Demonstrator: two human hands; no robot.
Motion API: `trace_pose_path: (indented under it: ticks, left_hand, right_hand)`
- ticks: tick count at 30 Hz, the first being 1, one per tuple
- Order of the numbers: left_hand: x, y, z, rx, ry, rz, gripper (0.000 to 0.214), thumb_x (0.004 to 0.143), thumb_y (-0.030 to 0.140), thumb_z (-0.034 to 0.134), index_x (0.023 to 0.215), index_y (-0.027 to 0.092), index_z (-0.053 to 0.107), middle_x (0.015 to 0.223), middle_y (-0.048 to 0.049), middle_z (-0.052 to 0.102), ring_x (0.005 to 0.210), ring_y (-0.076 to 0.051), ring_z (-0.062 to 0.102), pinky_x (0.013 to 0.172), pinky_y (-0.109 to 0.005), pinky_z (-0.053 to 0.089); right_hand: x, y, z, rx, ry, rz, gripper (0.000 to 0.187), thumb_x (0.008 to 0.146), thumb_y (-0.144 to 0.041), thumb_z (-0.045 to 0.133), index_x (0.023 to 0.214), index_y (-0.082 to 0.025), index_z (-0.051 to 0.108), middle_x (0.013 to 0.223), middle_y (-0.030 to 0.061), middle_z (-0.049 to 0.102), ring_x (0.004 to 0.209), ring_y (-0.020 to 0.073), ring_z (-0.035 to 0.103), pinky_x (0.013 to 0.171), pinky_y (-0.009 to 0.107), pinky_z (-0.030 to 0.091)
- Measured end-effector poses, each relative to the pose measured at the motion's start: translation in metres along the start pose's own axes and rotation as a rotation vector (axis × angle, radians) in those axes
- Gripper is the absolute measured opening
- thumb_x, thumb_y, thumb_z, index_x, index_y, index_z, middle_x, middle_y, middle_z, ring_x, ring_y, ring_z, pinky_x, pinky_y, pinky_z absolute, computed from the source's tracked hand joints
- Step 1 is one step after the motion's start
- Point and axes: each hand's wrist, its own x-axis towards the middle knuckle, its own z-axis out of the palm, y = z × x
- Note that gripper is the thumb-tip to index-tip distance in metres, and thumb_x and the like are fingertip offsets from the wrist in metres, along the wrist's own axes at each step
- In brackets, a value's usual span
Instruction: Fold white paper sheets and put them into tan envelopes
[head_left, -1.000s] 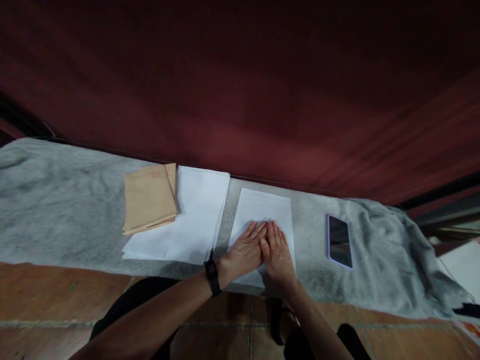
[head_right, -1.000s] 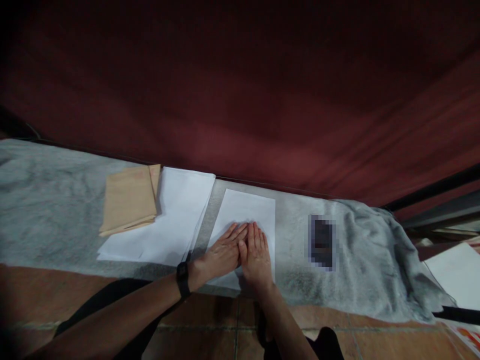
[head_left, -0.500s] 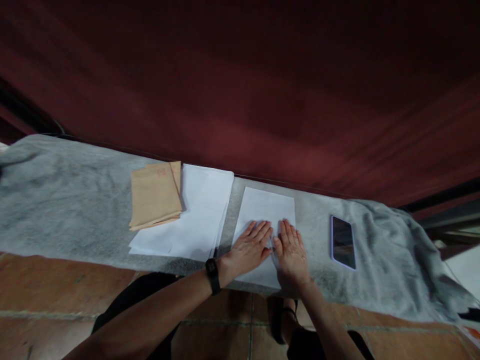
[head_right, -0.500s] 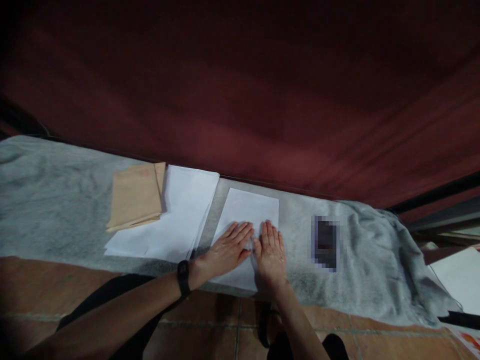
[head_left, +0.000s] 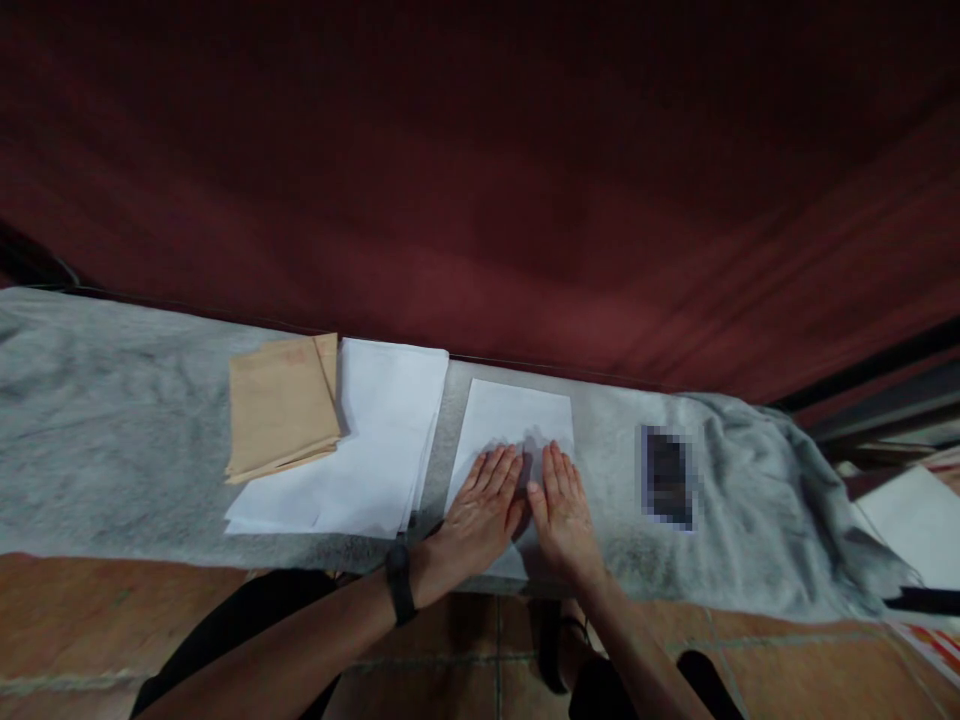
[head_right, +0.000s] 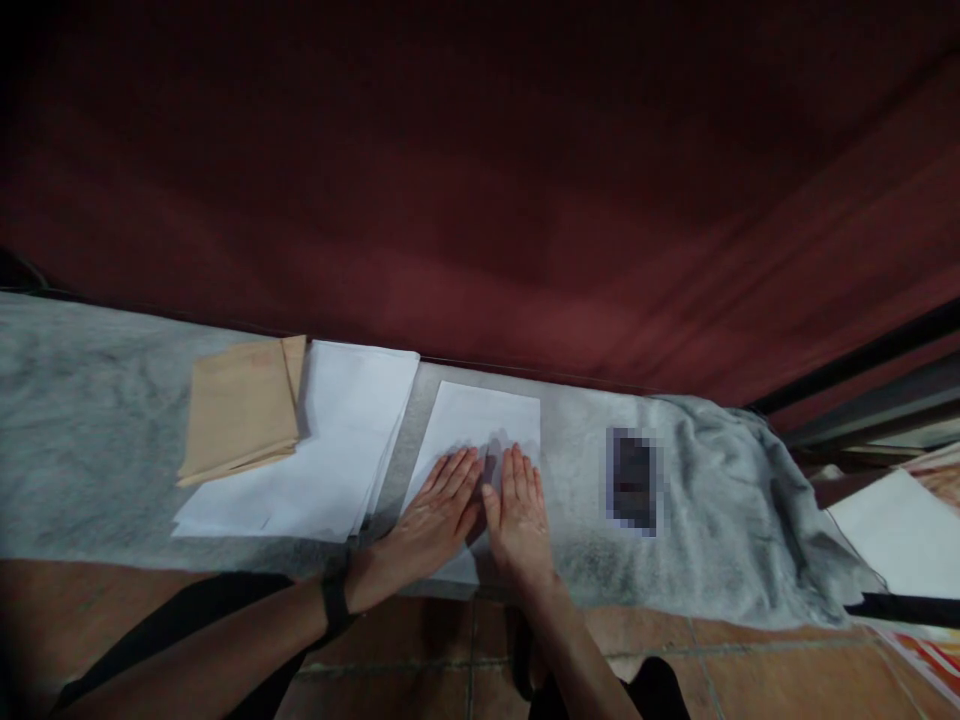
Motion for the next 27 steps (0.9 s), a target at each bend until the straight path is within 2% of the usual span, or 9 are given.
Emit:
trace_pose_path:
  ticks: [3, 5, 10, 16, 22, 27]
  left_hand:
    - [-0.006, 0.004, 0.004, 0.030, -0.013, 0.036, 0.064, 0.098, 0.023, 0.034, 0.158, 0.008, 0.019, 0.162, -0.0168, 0.033, 0.152, -0.024, 0.026, 0.125, -0.047, 0.021]
    - [-0.010, 0.004, 0.007, 0.056, -0.018, 0.043, 0.064, 0.098, 0.022, 0.035, 0.158, 0.007, 0.020, 0.161, -0.0173, 0.035, 0.152, -0.025, 0.027, 0.125, -0.047, 0.022]
    - [-0.014, -0.004, 0.007, 0.097, 0.008, -0.005, 0.059, 0.100, 0.029, 0.038, 0.153, 0.006, 0.032, 0.159, -0.0185, 0.038, 0.151, -0.027, 0.030, 0.122, -0.049, 0.028]
    - [-0.014, -0.007, 0.001, 0.103, -0.004, -0.019, 0.059, 0.098, 0.034, 0.044, 0.151, 0.007, 0.037, 0.160, -0.0187, 0.037, 0.151, -0.028, 0.030, 0.123, -0.050, 0.028]
    - [-0.010, -0.001, -0.008, 0.076, -0.024, -0.044, 0.058, 0.099, 0.038, 0.044, 0.148, 0.008, 0.042, 0.159, -0.0178, 0.039, 0.150, -0.029, 0.031, 0.124, -0.050, 0.026]
    - [-0.008, 0.002, -0.012, 0.091, -0.070, 0.012, 0.052, 0.101, 0.035, 0.040, 0.148, 0.011, 0.044, 0.160, -0.0144, 0.038, 0.150, -0.027, 0.031, 0.125, -0.050, 0.023]
  right_hand:
    - [-0.009, -0.017, 0.004, 0.048, -0.037, -0.081, 0.061, 0.107, -0.034, 0.031, 0.162, -0.015, 0.011, 0.163, 0.0161, 0.031, 0.151, 0.0264, 0.029, 0.118, 0.051, 0.037]
    - [-0.012, -0.020, 0.007, 0.034, -0.045, -0.090, 0.062, 0.107, -0.034, 0.032, 0.161, -0.014, 0.013, 0.162, 0.0172, 0.033, 0.150, 0.0276, 0.032, 0.117, 0.051, 0.037]
    - [-0.013, -0.006, 0.005, -0.050, -0.022, -0.041, 0.063, 0.106, -0.037, 0.035, 0.161, -0.012, 0.016, 0.161, 0.0190, 0.034, 0.149, 0.0291, 0.033, 0.118, 0.052, 0.035]
    - [-0.013, 0.010, 0.003, -0.104, -0.015, 0.002, 0.064, 0.106, -0.040, 0.036, 0.160, -0.012, 0.020, 0.160, 0.0190, 0.036, 0.147, 0.0306, 0.036, 0.118, 0.051, 0.034]
    - [-0.010, 0.004, 0.001, -0.095, -0.010, 0.002, 0.064, 0.107, -0.040, 0.033, 0.161, -0.012, 0.015, 0.161, 0.0194, 0.034, 0.148, 0.0303, 0.033, 0.118, 0.052, 0.033]
    - [-0.006, -0.005, 0.004, -0.060, -0.032, -0.064, 0.060, 0.106, -0.031, 0.031, 0.161, -0.013, 0.015, 0.162, 0.0173, 0.034, 0.151, 0.0278, 0.029, 0.119, 0.052, 0.031]
